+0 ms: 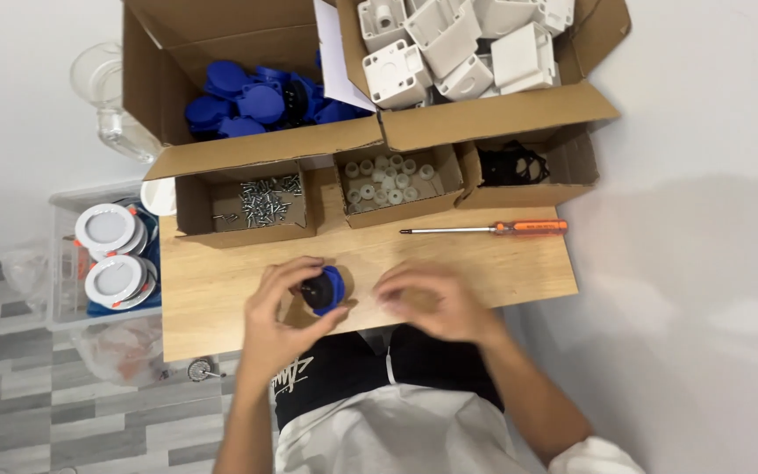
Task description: Assembling and inspecting electrical components such as recessed lights and junction boxes at a workbench.
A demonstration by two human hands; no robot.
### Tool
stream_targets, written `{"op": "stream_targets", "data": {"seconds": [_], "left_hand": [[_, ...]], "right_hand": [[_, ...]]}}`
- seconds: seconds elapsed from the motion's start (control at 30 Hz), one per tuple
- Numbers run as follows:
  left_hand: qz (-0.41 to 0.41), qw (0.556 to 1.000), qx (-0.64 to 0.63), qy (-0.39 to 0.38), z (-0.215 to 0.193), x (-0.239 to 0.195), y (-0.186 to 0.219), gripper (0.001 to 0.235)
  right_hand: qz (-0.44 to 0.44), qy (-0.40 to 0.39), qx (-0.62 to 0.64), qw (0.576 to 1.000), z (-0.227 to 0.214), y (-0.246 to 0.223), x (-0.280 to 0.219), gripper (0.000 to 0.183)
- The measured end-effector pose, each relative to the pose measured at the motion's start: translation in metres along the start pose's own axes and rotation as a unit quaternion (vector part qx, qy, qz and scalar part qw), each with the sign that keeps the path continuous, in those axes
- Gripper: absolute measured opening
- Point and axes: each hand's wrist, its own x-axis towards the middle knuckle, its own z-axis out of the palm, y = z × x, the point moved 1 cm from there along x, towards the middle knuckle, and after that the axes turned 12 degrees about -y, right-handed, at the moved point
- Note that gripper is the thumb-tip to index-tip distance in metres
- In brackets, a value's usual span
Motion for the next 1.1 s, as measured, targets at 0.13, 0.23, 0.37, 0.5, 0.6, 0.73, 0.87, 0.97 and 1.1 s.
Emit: {"op": "stream_targets", "data": {"seconds": [0.13,0.23,0.37,0.5,0.6,0.73,0.87,0.97,1.1], "left_hand": [[-0.017,0.999,0.033,-0.007,0.020,0.004,0.009,0.054],[-0.032,0.997,0.071,-0.014,0.029,0.005,0.004,0.052],[0.034,0.993,0.111,-0.028,0.042,0.006,-0.010,0.057],[0.053,0.988,0.142,-0.012,0.050,0.004,-0.009,0.055],[0.043,0.989,0.141,-0.015,0.050,-0.001,-0.008,0.057],[0.027,0.992,0.123,-0.018,0.047,-0.001,-0.012,0.063],[0.015,0.993,0.111,-0.027,0.045,0.000,-0.010,0.066],[0.014,0.994,0.104,-0.025,0.046,0.001,-0.010,0.066],[0.012,0.994,0.104,-0.032,0.045,0.000,-0.010,0.072]], "right_hand": [[0.064,0.100,-0.208,0.971,-0.088,-0.040,-0.008,0.024],[0.104,0.083,-0.411,0.902,-0.142,-0.059,0.000,0.018],[0.367,-0.005,-0.430,0.825,-0.188,-0.044,0.021,0.041],[0.577,-0.016,-0.365,0.730,-0.191,-0.046,0.055,0.051],[0.588,-0.017,-0.349,0.730,-0.196,-0.026,0.061,0.060],[0.645,-0.075,-0.383,0.657,-0.201,0.003,0.068,0.063],[0.645,-0.035,-0.384,0.660,-0.207,0.019,0.060,0.063],[0.609,-0.010,-0.407,0.681,-0.225,0.043,0.042,0.042],[0.523,-0.007,-0.454,0.721,-0.243,0.069,0.019,0.013]]}}
